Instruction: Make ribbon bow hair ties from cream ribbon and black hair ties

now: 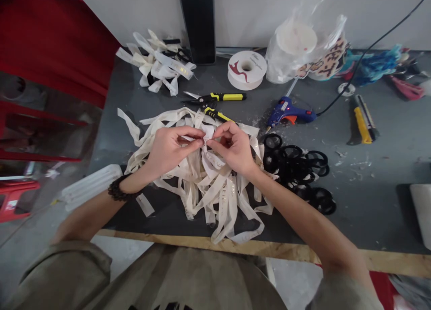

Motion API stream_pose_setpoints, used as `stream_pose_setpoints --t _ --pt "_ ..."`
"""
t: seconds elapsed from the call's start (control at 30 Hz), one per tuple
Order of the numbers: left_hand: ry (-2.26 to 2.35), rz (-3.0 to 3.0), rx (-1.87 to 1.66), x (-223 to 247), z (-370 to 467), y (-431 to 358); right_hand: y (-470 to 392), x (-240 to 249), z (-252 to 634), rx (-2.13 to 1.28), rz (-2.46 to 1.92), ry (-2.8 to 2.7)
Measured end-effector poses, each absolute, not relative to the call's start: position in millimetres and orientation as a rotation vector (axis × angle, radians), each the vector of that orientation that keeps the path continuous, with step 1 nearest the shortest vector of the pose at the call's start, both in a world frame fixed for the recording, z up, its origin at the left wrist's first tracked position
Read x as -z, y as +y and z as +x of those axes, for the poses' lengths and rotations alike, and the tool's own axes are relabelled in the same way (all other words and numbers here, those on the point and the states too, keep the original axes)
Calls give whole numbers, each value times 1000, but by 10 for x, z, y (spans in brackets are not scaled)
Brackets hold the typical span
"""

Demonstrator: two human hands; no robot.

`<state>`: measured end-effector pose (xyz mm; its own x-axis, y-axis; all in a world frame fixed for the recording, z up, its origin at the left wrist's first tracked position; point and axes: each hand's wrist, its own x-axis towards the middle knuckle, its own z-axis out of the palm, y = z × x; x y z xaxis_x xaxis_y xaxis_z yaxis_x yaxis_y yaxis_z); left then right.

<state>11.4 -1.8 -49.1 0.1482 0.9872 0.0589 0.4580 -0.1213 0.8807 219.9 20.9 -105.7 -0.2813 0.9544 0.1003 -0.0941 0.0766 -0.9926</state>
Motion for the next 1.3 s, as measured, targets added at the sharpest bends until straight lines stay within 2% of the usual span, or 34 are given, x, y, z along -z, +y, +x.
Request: stream_pose_setpoints --t 0.33,0.57,1.0,1.3 --pt "1399 1652 -977 496 127 -16 160 1017 2191 -1271 -1029 -1461" --pt "1347 1843 -861 469 104 -8 163 1061 2200 -1284 -1049 -1430" --pt "1396 1793 -821 499 81 10 153 1073 2197 -1197 -1028 -1544" --pt "1432 1663 -945 448 124 -20 136 1089 2204 -1166 -990 -1615"
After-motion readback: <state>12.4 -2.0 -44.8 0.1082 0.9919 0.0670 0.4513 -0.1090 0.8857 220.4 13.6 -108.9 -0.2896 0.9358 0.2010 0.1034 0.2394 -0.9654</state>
